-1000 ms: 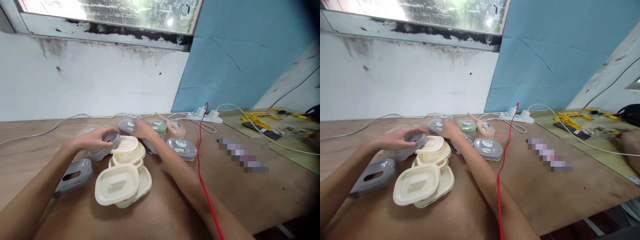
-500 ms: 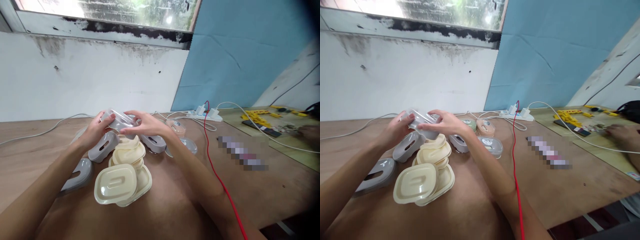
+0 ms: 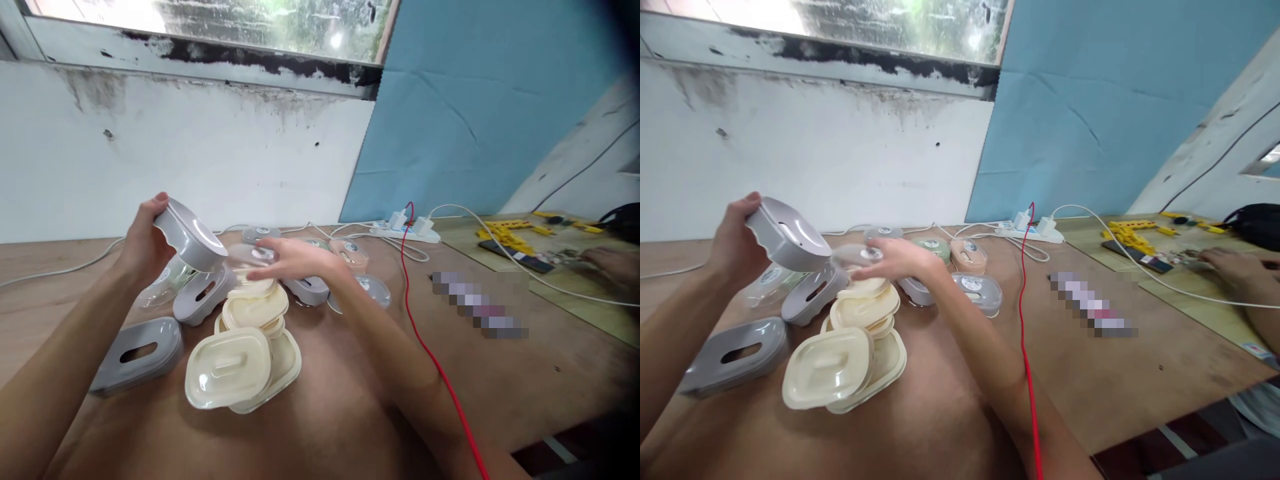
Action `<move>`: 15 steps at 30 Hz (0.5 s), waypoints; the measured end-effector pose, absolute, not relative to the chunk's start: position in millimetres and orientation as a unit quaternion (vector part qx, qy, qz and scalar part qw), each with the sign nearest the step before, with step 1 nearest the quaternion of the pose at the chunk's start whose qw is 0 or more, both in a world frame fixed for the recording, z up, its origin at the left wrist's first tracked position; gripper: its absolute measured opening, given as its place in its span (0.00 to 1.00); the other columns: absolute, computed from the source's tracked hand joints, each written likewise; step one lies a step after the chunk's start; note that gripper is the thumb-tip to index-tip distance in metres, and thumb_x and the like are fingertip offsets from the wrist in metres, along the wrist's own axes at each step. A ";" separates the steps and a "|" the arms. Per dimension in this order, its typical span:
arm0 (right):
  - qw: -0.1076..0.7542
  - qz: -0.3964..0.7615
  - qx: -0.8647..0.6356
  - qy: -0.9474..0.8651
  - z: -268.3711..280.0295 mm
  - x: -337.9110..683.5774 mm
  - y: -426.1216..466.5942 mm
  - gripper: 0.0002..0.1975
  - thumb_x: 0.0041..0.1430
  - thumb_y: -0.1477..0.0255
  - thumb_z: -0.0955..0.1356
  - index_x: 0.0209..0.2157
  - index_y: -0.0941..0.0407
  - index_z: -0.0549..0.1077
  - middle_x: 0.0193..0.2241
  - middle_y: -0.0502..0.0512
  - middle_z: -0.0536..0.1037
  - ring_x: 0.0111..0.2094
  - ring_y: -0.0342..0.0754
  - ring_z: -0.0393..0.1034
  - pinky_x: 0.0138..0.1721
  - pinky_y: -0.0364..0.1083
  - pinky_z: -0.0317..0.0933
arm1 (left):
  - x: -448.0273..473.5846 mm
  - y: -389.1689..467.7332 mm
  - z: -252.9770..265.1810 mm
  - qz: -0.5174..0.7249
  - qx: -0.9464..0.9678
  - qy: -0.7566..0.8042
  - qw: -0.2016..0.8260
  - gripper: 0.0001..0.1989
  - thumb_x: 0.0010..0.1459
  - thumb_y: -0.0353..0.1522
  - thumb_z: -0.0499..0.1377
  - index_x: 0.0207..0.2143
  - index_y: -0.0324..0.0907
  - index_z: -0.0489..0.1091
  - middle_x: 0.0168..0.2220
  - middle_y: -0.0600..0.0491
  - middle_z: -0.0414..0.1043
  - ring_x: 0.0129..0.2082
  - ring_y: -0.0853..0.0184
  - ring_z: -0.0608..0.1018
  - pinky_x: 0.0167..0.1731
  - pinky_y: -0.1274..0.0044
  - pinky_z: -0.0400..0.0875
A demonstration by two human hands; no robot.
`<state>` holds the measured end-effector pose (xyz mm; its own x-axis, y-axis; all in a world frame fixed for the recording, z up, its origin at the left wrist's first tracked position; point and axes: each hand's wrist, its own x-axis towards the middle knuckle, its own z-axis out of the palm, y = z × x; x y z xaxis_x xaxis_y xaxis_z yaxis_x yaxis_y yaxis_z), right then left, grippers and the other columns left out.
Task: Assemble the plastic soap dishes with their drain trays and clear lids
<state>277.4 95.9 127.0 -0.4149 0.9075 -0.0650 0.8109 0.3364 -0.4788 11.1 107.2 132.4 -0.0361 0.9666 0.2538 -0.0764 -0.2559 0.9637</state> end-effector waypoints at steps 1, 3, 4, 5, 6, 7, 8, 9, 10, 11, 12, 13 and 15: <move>0.088 0.212 -0.524 -0.820 125.5 274.0 93.5 0.47 0.55 0.48 0.78 0.71 0.50 0.66 0.65 0.62 0.76 0.61 0.65 0.74 0.58 0.55 0.69 | 11.0 106.1 134.9 0.611 0.515 0.410 0.439 0.26 0.54 0.46 0.66 0.33 0.47 0.50 0.28 0.59 0.51 0.28 0.68 0.61 0.27 0.79 0.60; 0.074 0.200 -0.511 -0.833 121.8 267.4 90.7 0.52 0.49 0.55 0.82 0.72 0.51 0.65 0.65 0.62 0.76 0.63 0.66 0.72 0.59 0.55 0.69 | 13.0 103.9 136.6 0.632 0.501 0.394 0.441 0.25 0.53 0.42 0.68 0.33 0.46 0.50 0.28 0.59 0.50 0.27 0.69 0.59 0.26 0.80 0.59; 0.071 0.204 -0.506 -0.835 119.7 264.7 90.5 0.54 0.47 0.56 0.83 0.73 0.51 0.63 0.65 0.63 0.76 0.64 0.67 0.71 0.59 0.56 0.69 | 14.9 102.8 136.0 0.624 0.506 0.389 0.450 0.25 0.53 0.41 0.68 0.33 0.46 0.51 0.29 0.59 0.51 0.27 0.69 0.59 0.25 0.80 0.59; 0.071 0.211 -0.502 -0.836 117.7 262.9 91.3 0.57 0.46 0.57 0.84 0.74 0.52 0.62 0.65 0.63 0.75 0.65 0.67 0.71 0.59 0.57 0.69 | 17.3 101.8 134.6 0.610 0.516 0.385 0.461 0.25 0.54 0.42 0.68 0.33 0.46 0.52 0.29 0.59 0.51 0.27 0.69 0.59 0.25 0.80 0.59; 0.072 0.219 -0.495 -0.838 115.8 261.9 92.8 0.59 0.45 0.58 0.84 0.75 0.51 0.60 0.67 0.63 0.74 0.66 0.67 0.70 0.61 0.57 0.69 | 20.0 101.0 132.5 0.596 0.524 0.383 0.472 0.24 0.55 0.43 0.69 0.33 0.46 0.53 0.29 0.59 0.52 0.26 0.70 0.59 0.25 0.80 0.59; 0.075 0.229 -0.485 -0.840 114.2 262.1 95.1 0.60 0.45 0.58 0.84 0.75 0.51 0.58 0.69 0.63 0.72 0.67 0.66 0.68 0.63 0.57 0.67 | 22.9 100.2 130.1 0.584 0.530 0.384 0.481 0.25 0.55 0.45 0.69 0.33 0.46 0.54 0.29 0.59 0.52 0.26 0.70 0.58 0.25 0.80 0.58; 0.081 0.239 -0.476 -0.842 113.1 263.3 97.9 0.61 0.45 0.60 0.84 0.76 0.50 0.57 0.71 0.62 0.69 0.69 0.65 0.66 0.65 0.57 0.66 | 25.8 99.7 127.3 0.575 0.532 0.386 0.487 0.25 0.56 0.46 0.69 0.33 0.46 0.55 0.29 0.59 0.52 0.26 0.70 0.58 0.25 0.80 0.58; 0.090 0.246 -0.470 -0.843 112.6 265.5 100.8 0.60 0.46 0.61 0.84 0.76 0.50 0.57 0.73 0.62 0.66 0.71 0.64 0.64 0.67 0.57 0.64 | 28.7 99.3 124.3 0.568 0.534 0.390 0.490 0.25 0.57 0.48 0.69 0.33 0.45 0.56 0.29 0.59 0.53 0.26 0.71 0.59 0.25 0.80 0.59; 0.101 0.253 -0.465 -0.842 112.8 268.6 103.6 0.60 0.46 0.62 0.84 0.76 0.49 0.57 0.74 0.61 0.64 0.72 0.64 0.62 0.69 0.57 0.62 | 31.3 99.2 121.3 0.561 0.536 0.395 0.492 0.25 0.59 0.49 0.69 0.34 0.45 0.58 0.29 0.59 0.55 0.27 0.71 0.60 0.26 0.80 0.60; 0.112 0.262 -0.459 -0.841 113.8 272.3 106.0 0.60 0.46 0.63 0.84 0.76 0.48 0.57 0.75 0.60 0.62 0.73 0.64 0.59 0.71 0.58 0.60 | 33.7 99.2 118.2 0.555 0.538 0.399 0.493 0.25 0.60 0.50 0.68 0.34 0.45 0.59 0.30 0.59 0.57 0.28 0.71 0.62 0.28 0.80 0.62; 0.120 0.276 -0.448 -0.842 115.5 276.3 107.7 0.60 0.45 0.63 0.84 0.75 0.47 0.57 0.75 0.60 0.61 0.74 0.64 0.57 0.72 0.59 0.58 | 36.1 99.2 115.1 0.551 0.538 0.401 0.497 0.25 0.61 0.51 0.68 0.35 0.45 0.61 0.30 0.59 0.59 0.29 0.70 0.65 0.29 0.79 0.64; 0.130 0.297 -0.430 -0.843 117.9 280.0 108.7 0.61 0.44 0.63 0.85 0.75 0.46 0.57 0.75 0.59 0.61 0.75 0.64 0.56 0.72 0.60 0.57 | 38.4 99.1 112.4 0.549 0.535 0.400 0.503 0.25 0.61 0.52 0.68 0.36 0.44 0.62 0.31 0.59 0.61 0.30 0.70 0.67 0.31 0.79 0.66; 0.159 0.364 -0.378 -0.836 123.8 284.7 107.8 0.62 0.43 0.61 0.85 0.76 0.45 0.56 0.74 0.59 0.63 0.75 0.64 0.56 0.71 0.61 0.60 | 43.6 97.5 107.9 0.548 0.529 0.390 0.517 0.27 0.60 0.55 0.68 0.36 0.45 0.63 0.31 0.58 0.64 0.33 0.67 0.72 0.34 0.77 0.69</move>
